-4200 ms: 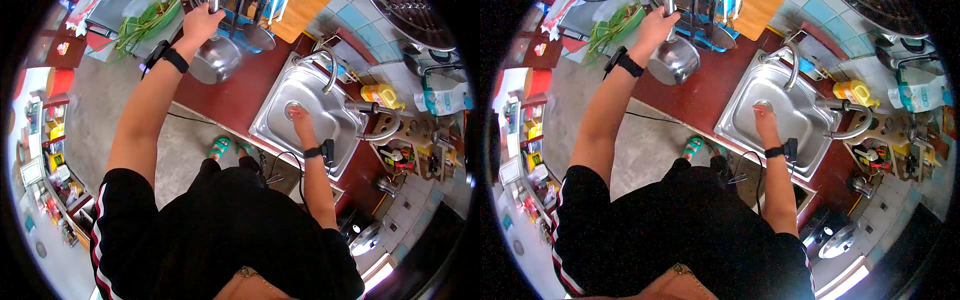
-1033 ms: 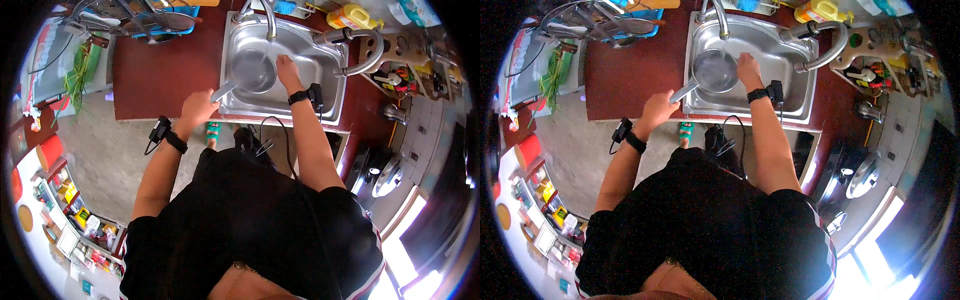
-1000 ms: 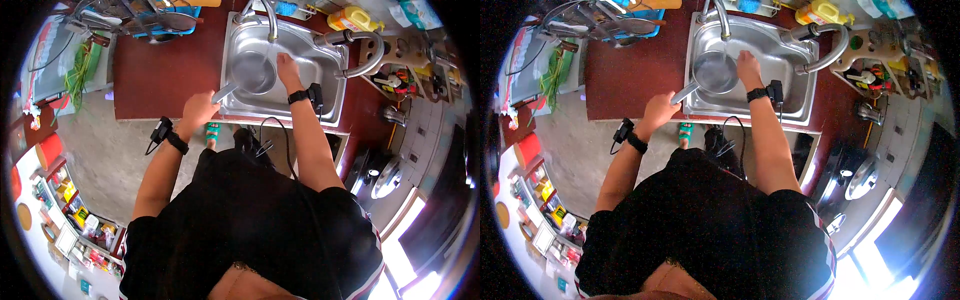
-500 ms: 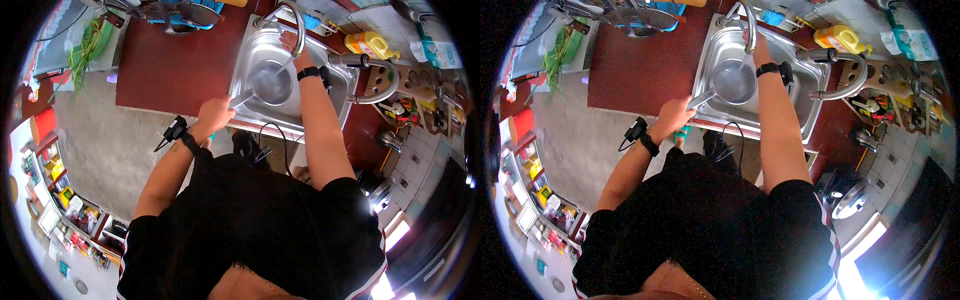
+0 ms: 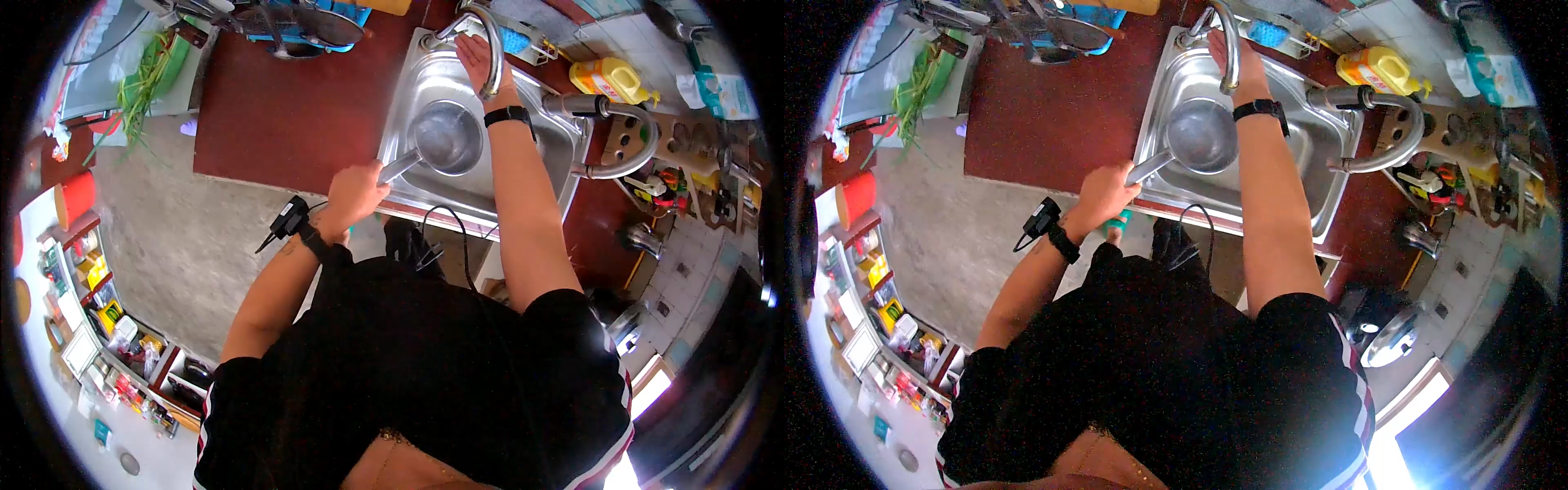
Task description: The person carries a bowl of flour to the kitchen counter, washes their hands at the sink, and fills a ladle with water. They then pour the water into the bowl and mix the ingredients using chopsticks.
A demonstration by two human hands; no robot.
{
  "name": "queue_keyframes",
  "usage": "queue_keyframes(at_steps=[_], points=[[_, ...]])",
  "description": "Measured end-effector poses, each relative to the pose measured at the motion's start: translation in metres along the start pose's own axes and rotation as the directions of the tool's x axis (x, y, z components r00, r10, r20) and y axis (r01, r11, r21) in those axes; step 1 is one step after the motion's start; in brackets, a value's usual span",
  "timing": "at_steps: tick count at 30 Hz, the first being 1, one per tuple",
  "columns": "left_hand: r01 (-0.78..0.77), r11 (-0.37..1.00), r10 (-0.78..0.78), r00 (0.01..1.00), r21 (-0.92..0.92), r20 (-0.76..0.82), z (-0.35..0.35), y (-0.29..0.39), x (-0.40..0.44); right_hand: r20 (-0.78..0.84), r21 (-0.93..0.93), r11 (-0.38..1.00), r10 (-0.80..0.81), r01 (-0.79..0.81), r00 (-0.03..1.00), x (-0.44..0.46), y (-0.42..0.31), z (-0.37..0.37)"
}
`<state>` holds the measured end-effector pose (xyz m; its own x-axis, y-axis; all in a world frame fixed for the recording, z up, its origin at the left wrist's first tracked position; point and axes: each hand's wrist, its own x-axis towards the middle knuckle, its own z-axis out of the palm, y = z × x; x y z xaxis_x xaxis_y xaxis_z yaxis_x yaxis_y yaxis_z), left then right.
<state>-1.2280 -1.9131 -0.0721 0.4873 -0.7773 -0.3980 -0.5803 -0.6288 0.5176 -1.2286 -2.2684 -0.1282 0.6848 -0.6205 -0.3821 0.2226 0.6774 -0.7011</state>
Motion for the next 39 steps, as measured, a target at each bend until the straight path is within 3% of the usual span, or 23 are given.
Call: queue_keyframes(at_steps=[3, 4, 5, 7, 10, 12, 14, 15, 17, 21, 22, 23, 24, 27, 28, 30, 32, 33, 34, 35, 36, 38, 39], points=[[0.013, 1.0, -0.013, 0.999, 0.008, 0.042, -0.004, 0.0, -0.004, -0.058, -0.07, 0.997, -0.042, 0.038, 0.997, -0.02, 0.0, -0.005], [0.014, 1.0, -0.015, 0.998, 0.011, 0.063, -0.006, 0.002, -0.005, -0.057, -0.287, 0.956, -0.079, 0.059, 0.995, -0.033, -0.001, -0.01], [-0.019, 0.999, 0.017, 0.999, 0.034, 0.04, -0.007, 0.002, -0.007, -0.049, -0.608, 0.79, -0.143, 0.084, 0.988, -0.029, 0.007, -0.034], [-0.092, 0.992, 0.093, 0.996, 0.08, -0.011, -0.012, 0.001, -0.014, -0.07, -0.98, 0.201, -0.294, -0.01, 0.953, -0.072, 0.002, -0.032], [-0.117, 0.99, 0.113, 0.992, 0.082, 0.053, -0.036, 0.015, -0.029, 0.034, -0.985, 0.122, -0.538, 0.119, 0.842, -0.155, 0.024, -0.07], [-0.195, 0.977, 0.194, 0.981, 0.084, 0.021, -0.044, 0.018, -0.045, -0.007, -0.98, -0.155, -0.601, -0.125, 0.799, -0.207, 0.042, -0.098], [-0.312, 0.948, 0.308, 0.949, 0.057, 0.071, -0.055, 0.03, -0.059, -0.203, -0.969, -0.026, -0.491, -0.247, 0.847, -0.263, 0.054, -0.119], [-0.357, 0.933, 0.353, 0.931, 0.037, 0.092, -0.058, 0.04, -0.068, -0.144, -0.974, -0.081, -0.503, -0.213, 0.852, -0.278, 0.079, -0.152], [-0.48, 0.876, 0.472, 0.872, 0.042, 0.131, -0.056, 0.049, -0.085, -0.26, -0.965, 0.087, -0.467, -0.249, 0.845, -0.346, 0.061, -0.131], [-0.646, 0.763, 0.623, 0.738, 0.004, 0.257, -0.034, 0.082, -0.126, -0.363, -0.93, 0.298, -0.649, -0.216, 0.668, -0.476, 0.052, -0.108], [-0.63, 0.777, 0.587, 0.729, 0.009, 0.351, -0.03, 0.093, -0.139, -0.45, -0.886, 0.411, -0.644, -0.216, 0.618, -0.505, 0.054, -0.105], [-0.348, 0.922, 0.38, 0.734, -0.168, 0.563, -0.029, 0.108, -0.159, -0.503, -0.86, 0.43, -0.626, -0.274, 0.596, -0.544, 0.053, -0.099], [-0.296, 0.901, 0.435, 0.607, -0.318, 0.665, -0.022, 0.114, -0.165, -0.548, -0.834, 0.446, -0.602, -0.324, 0.581, -0.574, 0.05, -0.097], [-0.023, 0.898, 0.429, 0.276, -0.44, 0.86, 0.003, 0.162, -0.214, -0.69, -0.715, 0.619, -0.548, -0.325, 0.473, -0.683, 0.046, -0.095], [0.032, 0.905, 0.415, 0.162, -0.425, 0.895, 0.01, 0.18, -0.233, -0.657, -0.752, 0.509, -0.629, -0.419, 0.416, -0.714, 0.054, -0.106], [0.014, 0.908, 0.417, 0.082, -0.419, 0.905, 0.041, 0.211, -0.275, -0.749, -0.661, 0.616, -0.578, -0.428, 0.324, -0.784, 0.048, -0.104], [-0.135, 0.897, 0.432, 0.073, -0.42, 0.899, 0.069, 0.244, -0.327, -0.737, -0.673, 0.664, -0.635, -0.326, 0.23, -0.849, 0.06, -0.129], [-0.161, 0.883, 0.454, 0.055, -0.441, 0.889, 0.084, 0.257, -0.35, -0.75, -0.652, 0.695, -0.651, -0.302, 0.123, -0.882, 0.059, -0.125], [-0.187, 0.874, 0.463, 0.036, -0.45, 0.885, 0.101, 0.27, -0.372, -0.81, -0.58, 0.81, -0.562, -0.091, 0.166, -0.918, 0.061, -0.127], [-0.183, 0.873, 0.464, 0.021, -0.453, 0.885, 0.12, 0.284, -0.394, -0.643, -0.766, 0.635, -0.76, -0.101, 0.094, -0.947, 0.077, -0.158], [-0.177, 0.877, 0.454, 0.008, -0.446, 0.891, 0.135, 0.293, -0.416, -0.717, -0.684, 0.723, -0.691, 0.094, 0.099, -0.985, 0.082, -0.157], [-0.196, 0.882, 0.437, 0.0, -0.429, 0.899, 0.172, 0.317, -0.463, -0.797, -0.6, 0.798, -0.602, -0.056, -0.053, -1.069, 0.09, -0.158], [-0.231, 0.87, 0.443, -0.025, -0.436, 0.896, 0.191, 0.332, -0.489, -0.777, -0.618, 0.785, -0.616, -0.027, -0.132, -1.113, 0.104, -0.168]])
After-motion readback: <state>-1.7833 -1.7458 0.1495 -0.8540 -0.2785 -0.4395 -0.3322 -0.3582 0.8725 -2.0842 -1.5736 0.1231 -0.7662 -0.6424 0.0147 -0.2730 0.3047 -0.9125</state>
